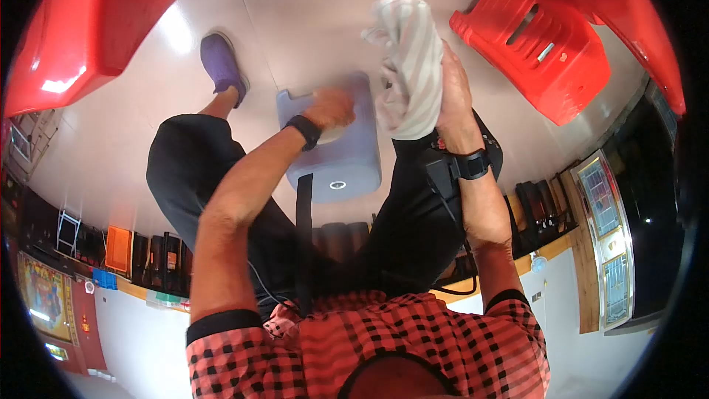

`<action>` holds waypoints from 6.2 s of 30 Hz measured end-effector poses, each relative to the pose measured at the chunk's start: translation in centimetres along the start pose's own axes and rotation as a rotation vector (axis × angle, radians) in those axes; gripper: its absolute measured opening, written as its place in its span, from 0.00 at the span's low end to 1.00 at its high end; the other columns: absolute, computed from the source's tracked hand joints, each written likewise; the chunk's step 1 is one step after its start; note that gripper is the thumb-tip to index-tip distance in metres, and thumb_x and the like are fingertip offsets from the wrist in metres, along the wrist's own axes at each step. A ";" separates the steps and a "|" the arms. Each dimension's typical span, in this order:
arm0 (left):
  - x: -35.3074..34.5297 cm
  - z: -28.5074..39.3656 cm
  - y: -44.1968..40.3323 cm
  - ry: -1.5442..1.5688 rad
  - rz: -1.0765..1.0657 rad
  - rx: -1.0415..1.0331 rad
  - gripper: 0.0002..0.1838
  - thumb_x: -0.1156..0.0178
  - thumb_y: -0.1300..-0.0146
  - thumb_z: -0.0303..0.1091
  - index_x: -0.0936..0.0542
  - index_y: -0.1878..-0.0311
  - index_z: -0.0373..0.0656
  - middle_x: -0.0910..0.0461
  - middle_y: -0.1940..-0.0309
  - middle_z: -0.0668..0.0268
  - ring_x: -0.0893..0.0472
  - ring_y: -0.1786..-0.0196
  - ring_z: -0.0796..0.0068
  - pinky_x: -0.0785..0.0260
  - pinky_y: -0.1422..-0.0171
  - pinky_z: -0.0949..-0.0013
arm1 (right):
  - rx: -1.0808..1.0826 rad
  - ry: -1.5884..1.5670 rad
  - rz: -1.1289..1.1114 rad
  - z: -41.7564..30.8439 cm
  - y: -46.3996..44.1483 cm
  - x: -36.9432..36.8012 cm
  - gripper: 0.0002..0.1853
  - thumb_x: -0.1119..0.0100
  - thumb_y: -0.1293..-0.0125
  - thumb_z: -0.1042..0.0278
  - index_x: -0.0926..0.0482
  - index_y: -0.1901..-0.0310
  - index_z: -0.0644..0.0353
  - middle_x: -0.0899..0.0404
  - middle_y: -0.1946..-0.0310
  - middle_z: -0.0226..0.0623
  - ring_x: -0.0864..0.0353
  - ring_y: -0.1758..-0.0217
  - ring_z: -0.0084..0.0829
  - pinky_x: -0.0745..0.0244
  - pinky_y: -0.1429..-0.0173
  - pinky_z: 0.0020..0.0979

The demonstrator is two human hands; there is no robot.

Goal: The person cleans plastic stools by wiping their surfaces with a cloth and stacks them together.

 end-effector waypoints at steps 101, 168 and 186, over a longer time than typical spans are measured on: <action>9.3 -27.0 14.6 1.371 0.897 0.858 0.36 0.61 0.30 0.58 0.22 0.54 0.27 0.19 0.60 0.44 0.21 0.54 0.53 0.33 0.47 0.57 | 0.359 -0.020 -0.368 7.6 3.3 -5.2 0.18 0.47 0.34 0.58 0.26 0.49 0.61 0.21 0.57 0.36 0.20 0.54 0.32 0.24 0.48 0.37; 10.8 -24.2 11.5 1.965 0.872 0.533 0.28 0.35 0.40 0.48 0.24 0.51 0.29 0.19 0.57 0.55 0.18 0.58 0.70 0.24 0.53 0.70 | 0.549 1.203 0.465 7.1 -5.4 1.6 0.27 0.58 0.37 0.53 0.31 0.45 0.69 0.28 0.47 0.66 0.29 0.42 0.61 0.35 0.37 0.51; 21.8 -15.4 12.3 1.616 0.619 0.215 0.23 0.34 0.40 0.40 0.25 0.48 0.34 0.19 0.58 0.64 0.21 0.58 0.77 0.27 0.52 0.71 | 0.639 0.896 0.405 4.4 -1.9 0.6 0.24 0.48 0.39 0.55 0.26 0.48 0.66 0.20 0.60 0.50 0.20 0.57 0.42 0.27 0.51 0.36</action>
Point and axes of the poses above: each hand's wrist, its own y-axis away from the middle knuckle, its own x-axis out of the back of the hand, z = x × y, the point moved 9 cm from there along -y, towards the middle knuckle
